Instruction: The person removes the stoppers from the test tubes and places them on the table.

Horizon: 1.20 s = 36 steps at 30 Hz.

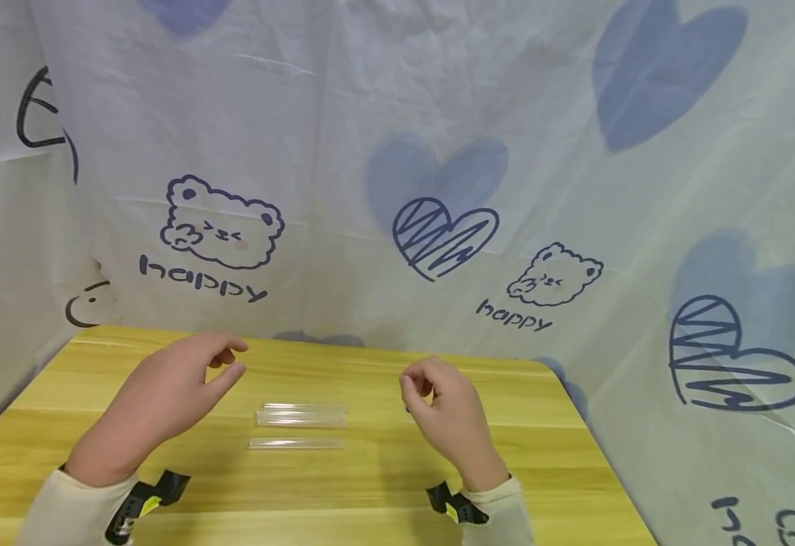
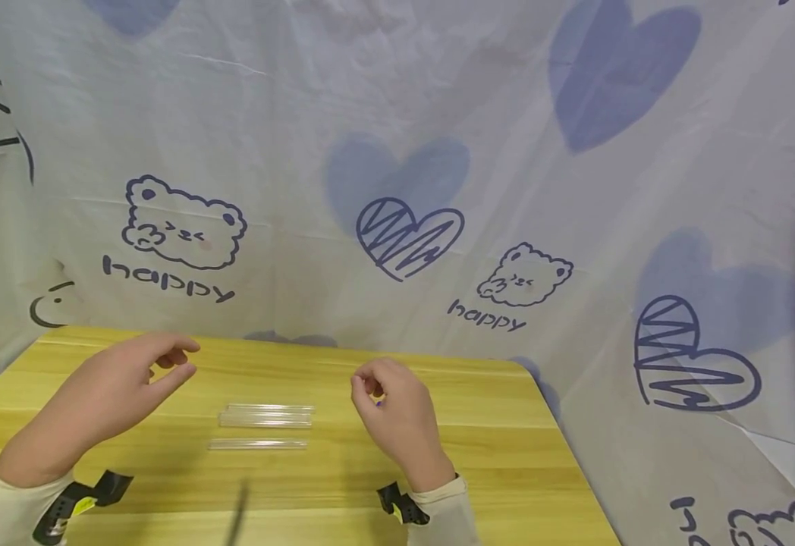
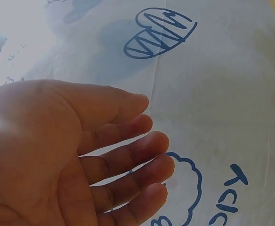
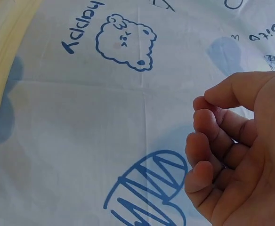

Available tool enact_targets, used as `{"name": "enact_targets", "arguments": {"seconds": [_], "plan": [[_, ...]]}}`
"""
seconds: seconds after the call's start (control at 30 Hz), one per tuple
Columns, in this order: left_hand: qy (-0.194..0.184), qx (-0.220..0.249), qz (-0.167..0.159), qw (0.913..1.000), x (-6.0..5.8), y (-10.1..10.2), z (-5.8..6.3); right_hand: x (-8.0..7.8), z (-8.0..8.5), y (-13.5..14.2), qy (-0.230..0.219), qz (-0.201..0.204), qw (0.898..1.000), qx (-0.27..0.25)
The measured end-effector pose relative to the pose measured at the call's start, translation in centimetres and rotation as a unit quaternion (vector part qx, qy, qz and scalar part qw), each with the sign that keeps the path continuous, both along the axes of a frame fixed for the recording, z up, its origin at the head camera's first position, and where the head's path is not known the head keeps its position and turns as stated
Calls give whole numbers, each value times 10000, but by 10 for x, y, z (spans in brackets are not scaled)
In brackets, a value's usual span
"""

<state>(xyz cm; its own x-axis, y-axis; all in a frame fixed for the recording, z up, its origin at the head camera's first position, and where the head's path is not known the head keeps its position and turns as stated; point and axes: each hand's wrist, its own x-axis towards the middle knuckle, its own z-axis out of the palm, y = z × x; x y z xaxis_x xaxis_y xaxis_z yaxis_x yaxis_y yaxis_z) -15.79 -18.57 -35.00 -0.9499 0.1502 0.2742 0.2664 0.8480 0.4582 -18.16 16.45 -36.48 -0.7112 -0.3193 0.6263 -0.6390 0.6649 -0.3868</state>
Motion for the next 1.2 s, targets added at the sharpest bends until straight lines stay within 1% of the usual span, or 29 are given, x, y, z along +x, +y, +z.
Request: {"name": "enact_targets", "arguments": {"seconds": [0.1,0.2,0.33,0.5,0.6,0.73,1.0,1.1,1.2], "plan": [[-49,57,1,10000,-1,-1,2,0,2,1,41,-33,10000,-78],[-95,139,48,9998,-1,-3,1,-2,2,3,78,21,9999,-99],[-41,165,118,9998,-2,-5,-1,-5,1,5,164,75,9998,-112],[37,131,119,9998,-5,-5,1,-7,0,5,265,2,9995,-143],[33,130,107,9999,-5,-5,1,-8,-1,5,339,-25,9993,-132],[5,140,126,9998,-5,-5,-2,-9,-3,7,452,-49,9989,-73],[201,56,119,9997,-5,-10,-1,-14,-4,9,813,-48,9967,-35],[211,80,136,9997,-5,-10,-1,-15,-4,11,885,-50,9961,-17],[335,90,148,9993,-7,-9,-3,-18,-3,11,941,-36,9955,-46]]}}
